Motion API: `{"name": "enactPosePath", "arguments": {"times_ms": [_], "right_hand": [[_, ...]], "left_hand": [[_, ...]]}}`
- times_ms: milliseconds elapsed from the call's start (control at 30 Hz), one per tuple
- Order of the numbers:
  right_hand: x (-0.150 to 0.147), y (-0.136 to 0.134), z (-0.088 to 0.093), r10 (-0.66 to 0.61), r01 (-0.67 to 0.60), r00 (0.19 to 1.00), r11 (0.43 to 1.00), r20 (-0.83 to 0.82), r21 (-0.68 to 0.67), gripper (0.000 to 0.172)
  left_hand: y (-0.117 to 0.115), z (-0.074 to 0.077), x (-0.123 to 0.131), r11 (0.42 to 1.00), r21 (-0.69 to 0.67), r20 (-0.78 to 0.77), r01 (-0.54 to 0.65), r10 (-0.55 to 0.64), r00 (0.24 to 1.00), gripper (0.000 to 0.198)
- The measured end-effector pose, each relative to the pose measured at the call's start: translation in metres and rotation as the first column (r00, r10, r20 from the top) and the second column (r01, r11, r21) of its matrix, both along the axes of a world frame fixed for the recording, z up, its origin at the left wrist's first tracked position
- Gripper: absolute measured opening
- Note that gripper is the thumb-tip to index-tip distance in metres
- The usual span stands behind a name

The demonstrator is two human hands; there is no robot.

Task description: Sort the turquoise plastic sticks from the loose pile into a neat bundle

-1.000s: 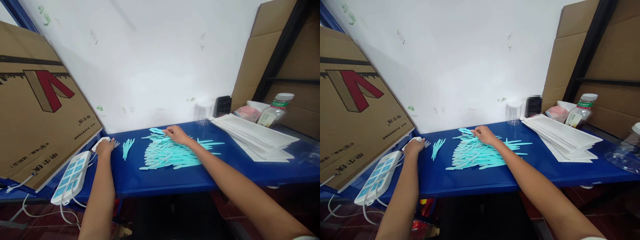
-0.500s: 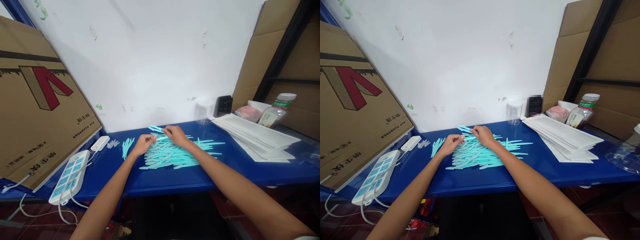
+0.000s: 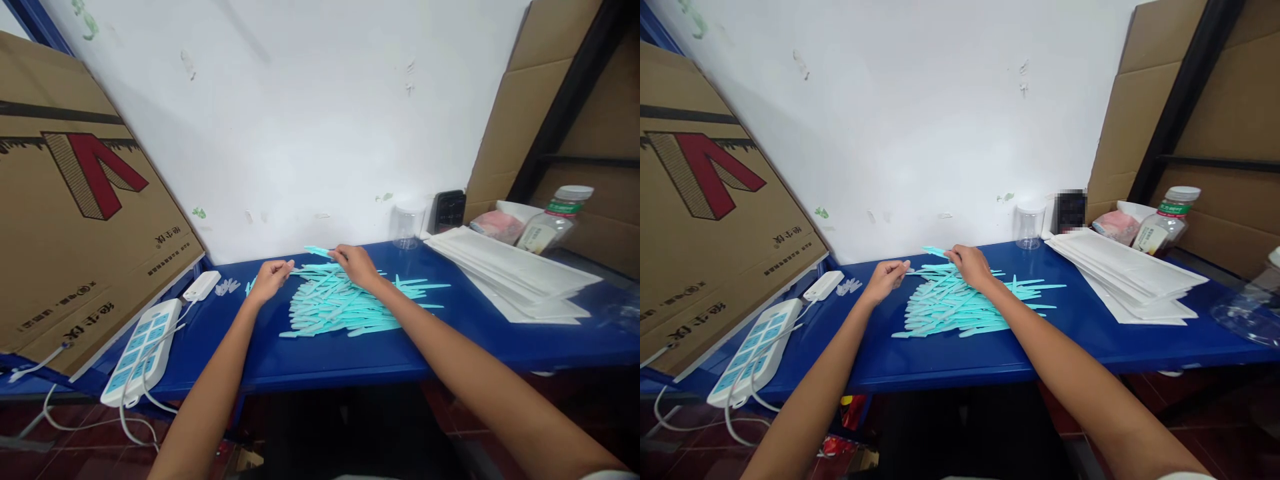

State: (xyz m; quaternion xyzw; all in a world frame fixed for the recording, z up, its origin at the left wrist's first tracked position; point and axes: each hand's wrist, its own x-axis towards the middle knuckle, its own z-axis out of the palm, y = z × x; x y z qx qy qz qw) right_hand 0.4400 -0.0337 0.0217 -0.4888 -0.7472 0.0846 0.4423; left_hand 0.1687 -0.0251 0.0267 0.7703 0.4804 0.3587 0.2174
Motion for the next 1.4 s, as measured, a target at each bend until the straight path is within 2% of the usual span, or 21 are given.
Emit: {"name": "enactPosePath", "arguments": {"times_ms": [67,133,200,233,267,333,467,567,633,733,800,833,900,967,1033,1100,1233,1400], "right_hand": [[0.01,0.004,0.001,-0.054,0.054,0.998,0.998,-0.013,0.009,0.038],[0.017,0.007,0.001,-0.093,0.093,0.996,0.996,-0.016,0.014,0.039],[0.019,0.009,-0.001,-0.102,0.102,0.995,0.995,-0.007,0.011,0.039],[0.019,0.009,-0.001,-0.095,0.095,0.995,0.995,0.002,0.007,0.039],[0.018,0.008,-0.002,-0.083,0.083,0.996,0.997,0.012,0.003,0.038],[0.015,0.007,-0.004,-0.057,0.057,0.998,0.998,0.028,-0.006,0.037],[0.012,0.005,-0.004,-0.035,0.036,0.999,0.999,0.027,-0.016,0.038],[0.013,0.005,-0.004,-0.037,0.037,0.999,0.999,-0.001,-0.017,0.04],[0.012,0.007,-0.005,-0.041,0.041,0.998,0.999,-0.036,-0.016,0.041],[0.006,0.007,-0.007,-0.061,0.06,0.991,0.998,-0.116,-0.017,0.04],[0.0,0.005,-0.008,-0.079,0.077,0.982,0.997,-0.173,-0.018,0.04],[-0.004,0.004,-0.008,-0.082,0.08,0.977,0.997,-0.198,-0.018,0.041],[-0.012,-0.001,-0.008,-0.073,0.071,0.968,0.997,-0.238,-0.017,0.041],[-0.019,-0.007,-0.008,-0.045,0.042,0.962,0.999,-0.268,-0.016,0.041],[-0.026,-0.012,-0.009,-0.004,-0.002,0.958,1.0,-0.287,-0.019,0.042],[-0.032,-0.015,-0.011,0.037,-0.048,0.953,0.998,-0.299,-0.03,0.042],[-0.039,-0.017,-0.014,0.094,-0.117,0.947,0.992,-0.308,-0.056,0.047],[-0.04,-0.018,-0.016,0.131,-0.165,0.938,0.983,-0.32,-0.08,0.048]], "left_hand": [[0.004,0.004,-0.018,0.991,0.075,-0.027,-0.113,0.115,0.993,0.051],[0.008,0.007,-0.039,0.938,0.18,-0.116,-0.297,0.32,0.94,0.045],[0.014,0.007,-0.064,0.822,0.299,-0.271,-0.485,0.561,0.782,0.042],[0.016,0.007,-0.076,0.772,0.334,-0.344,-0.541,0.635,0.692,0.043],[0.018,0.006,-0.088,0.739,0.343,-0.401,-0.579,0.673,0.621,0.045],[0.022,0.003,-0.11,0.706,0.328,-0.445,-0.628,0.702,0.556,0.045],[0.024,-0.002,-0.14,0.67,0.293,-0.444,-0.682,0.727,0.524,0.041],[0.025,-0.003,-0.143,0.665,0.309,-0.432,-0.68,0.735,0.523,0.04],[0.026,-0.002,-0.132,0.691,0.341,-0.416,-0.637,0.719,0.557,0.041],[0.021,0.001,-0.09,0.791,0.383,-0.362,-0.477,0.604,0.71,0.041],[0.01,0.002,-0.048,0.879,0.383,-0.235,-0.285,0.391,0.89,0.041],[0.003,0.001,-0.025,0.909,0.373,-0.178,-0.185,0.266,0.947,0.039],[-0.013,-0.002,0.017,0.944,0.329,-0.093,-0.001,0.034,0.995,0.035],[-0.028,-0.009,0.049,0.955,0.274,0.003,0.113,-0.119,0.993,0.034],[-0.037,-0.016,0.067,0.959,0.231,0.097,0.166,-0.193,0.976,0.035],[-0.04,-0.023,0.074,0.97,0.187,0.172,0.154,-0.187,0.967,0.036],[-0.035,-0.032,0.07,0.992,0.098,0.338,0.084,-0.113,0.935,0.035],[-0.031,-0.031,0.069,0.99,0.035,0.477,0.138,-0.137,0.868,0.037]]}}
